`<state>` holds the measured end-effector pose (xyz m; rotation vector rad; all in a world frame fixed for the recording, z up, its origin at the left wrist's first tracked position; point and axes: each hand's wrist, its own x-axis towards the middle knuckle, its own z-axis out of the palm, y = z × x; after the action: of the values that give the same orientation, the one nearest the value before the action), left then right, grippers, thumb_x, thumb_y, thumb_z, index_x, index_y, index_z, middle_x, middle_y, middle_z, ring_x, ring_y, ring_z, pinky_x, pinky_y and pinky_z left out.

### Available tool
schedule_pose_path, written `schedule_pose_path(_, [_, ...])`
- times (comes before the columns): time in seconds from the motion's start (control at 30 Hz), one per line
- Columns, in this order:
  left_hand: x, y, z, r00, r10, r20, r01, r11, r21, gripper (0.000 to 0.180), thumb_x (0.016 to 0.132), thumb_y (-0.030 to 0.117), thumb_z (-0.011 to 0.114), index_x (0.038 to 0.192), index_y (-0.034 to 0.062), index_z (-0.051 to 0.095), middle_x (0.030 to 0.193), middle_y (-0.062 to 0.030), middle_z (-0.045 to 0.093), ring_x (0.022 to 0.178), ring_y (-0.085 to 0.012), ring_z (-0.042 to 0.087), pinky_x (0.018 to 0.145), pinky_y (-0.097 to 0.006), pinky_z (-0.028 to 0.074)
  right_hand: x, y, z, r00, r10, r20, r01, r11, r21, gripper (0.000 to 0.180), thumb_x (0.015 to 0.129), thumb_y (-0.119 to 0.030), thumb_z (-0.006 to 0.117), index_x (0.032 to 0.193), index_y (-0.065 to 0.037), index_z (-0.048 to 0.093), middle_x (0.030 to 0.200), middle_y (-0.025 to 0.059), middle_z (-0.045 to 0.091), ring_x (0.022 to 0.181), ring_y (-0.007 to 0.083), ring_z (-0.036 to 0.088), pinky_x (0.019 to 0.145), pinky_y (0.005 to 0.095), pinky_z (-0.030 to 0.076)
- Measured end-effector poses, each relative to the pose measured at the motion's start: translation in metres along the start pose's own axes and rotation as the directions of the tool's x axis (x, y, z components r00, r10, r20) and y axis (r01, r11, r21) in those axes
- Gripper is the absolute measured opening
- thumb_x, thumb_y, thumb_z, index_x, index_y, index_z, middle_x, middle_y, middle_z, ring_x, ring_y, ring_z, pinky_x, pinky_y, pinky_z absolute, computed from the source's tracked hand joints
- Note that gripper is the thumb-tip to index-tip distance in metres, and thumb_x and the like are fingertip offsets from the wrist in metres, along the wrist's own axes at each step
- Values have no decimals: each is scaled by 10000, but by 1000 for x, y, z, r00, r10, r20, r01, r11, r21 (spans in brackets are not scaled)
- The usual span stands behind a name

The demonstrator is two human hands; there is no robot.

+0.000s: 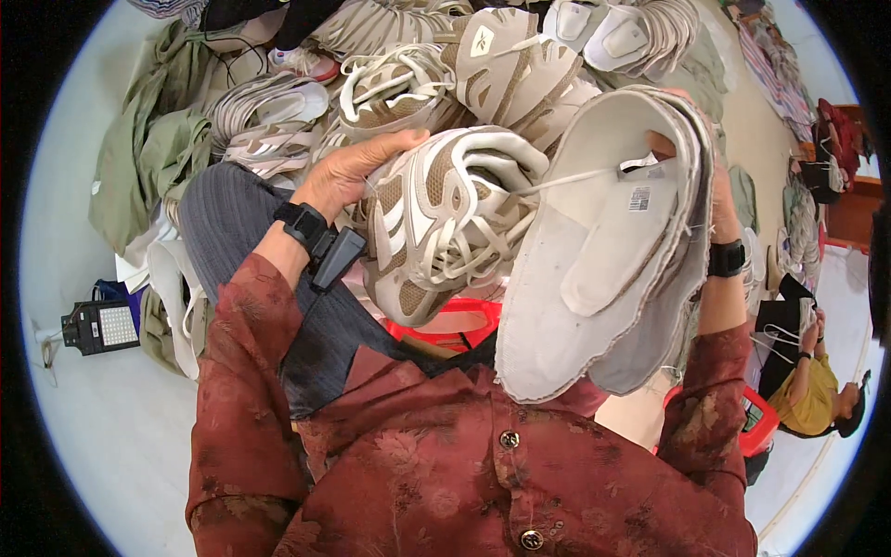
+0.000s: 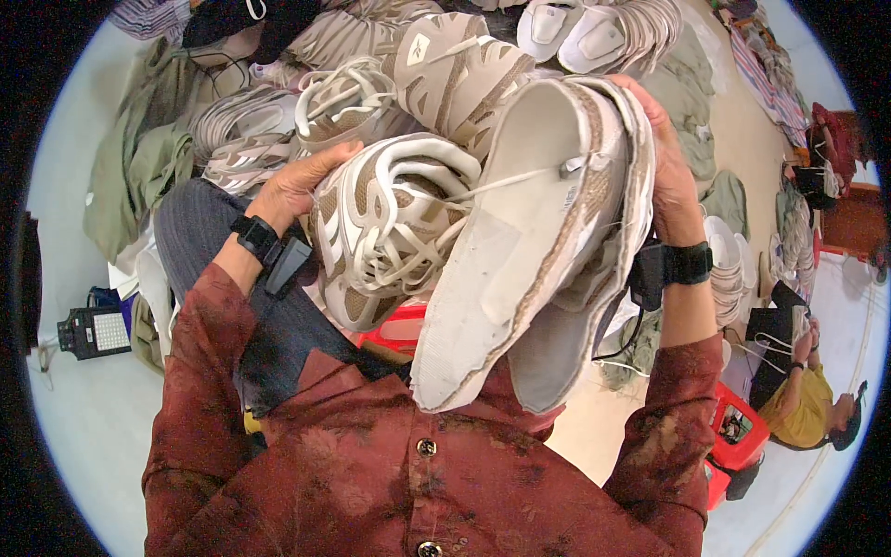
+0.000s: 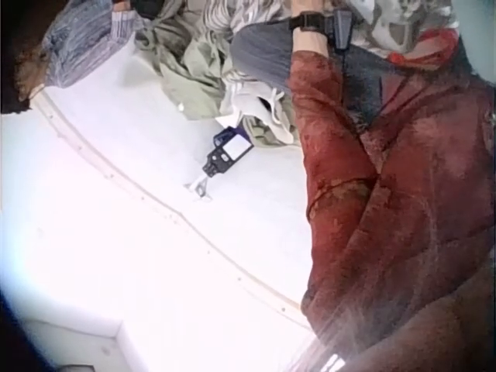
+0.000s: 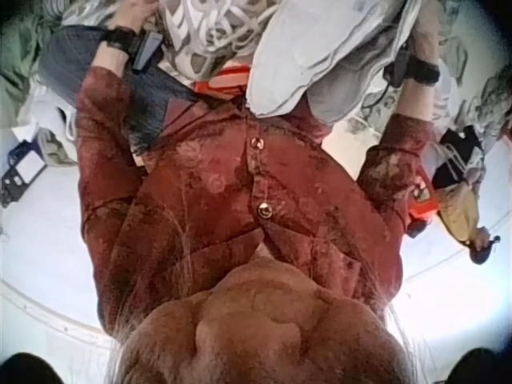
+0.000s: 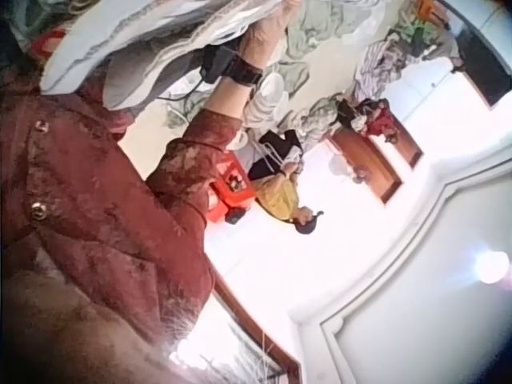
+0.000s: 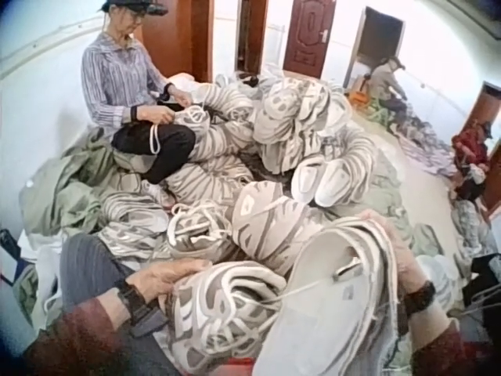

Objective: The recorder is lacing and tying a series of athletic shoes while sitting on the floor.

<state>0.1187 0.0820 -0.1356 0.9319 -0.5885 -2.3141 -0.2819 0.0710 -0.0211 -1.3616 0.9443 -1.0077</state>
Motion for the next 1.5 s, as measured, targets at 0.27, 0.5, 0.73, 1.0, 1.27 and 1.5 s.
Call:
schedule_pose_path(0.27, [-8,15,-5,992,108,-62,-110,994,-22,376,897,275,741,1157,15,661,1057,-98,726,881,-140,718,797,-272,600,9,4,3,996,48,75,-58,990,128,220,922,-95,682,1101,-56,560,977,-52,564,782,-15,500,635,119,418])
schedule_pose_path(0.5, [-15,24,1,990,123,-61,-127,990,-57,354,909,254,729,1166,20,659,1078,-106,722,903,-157,715,817,-295,600,8,8,-9,984,-6,180,-26,984,175,472,919,-99,675,1362,-35,525,1237,52,630,1070,128,627,920,252,541])
schedule_pose_path(0.73, [-39,16,42,991,121,-59,-122,992,-21,354,919,215,711,1186,-8,646,1106,-119,711,916,-169,712,828,-285,590,24,17,-1,971,-31,237,58,992,-108,413,920,-173,698,1286,-8,604,1177,47,672,1035,103,622,931,259,496])
schedule_pose_path(1.0, [-60,-4,75,962,210,-176,-238,959,-156,351,934,197,687,1221,2,631,1151,-105,698,993,-178,695,885,-298,567,35,9,70,977,-155,148,177,974,-144,437,934,-201,699,1325,-35,593,1097,0,681,953,41,586,852,218,487])
schedule_pose_path(1.27, [-56,-30,92,940,255,-228,-301,934,-195,438,942,314,672,1259,16,619,1187,-92,687,1039,-165,677,915,-311,549,37,-2,70,991,-75,114,92,984,-154,379,922,-161,702,1258,-6,620,1009,3,673,858,40,588,754,197,501])
schedule_pose_path(1.5, [-65,-44,106,963,171,-209,-221,945,-243,424,1001,368,574,1259,35,625,1175,-71,694,1021,-159,677,886,-290,543,36,-11,94,983,-108,151,147,948,-282,309,875,-119,744,1151,-4,668,933,-13,669,820,31,575,722,205,503])
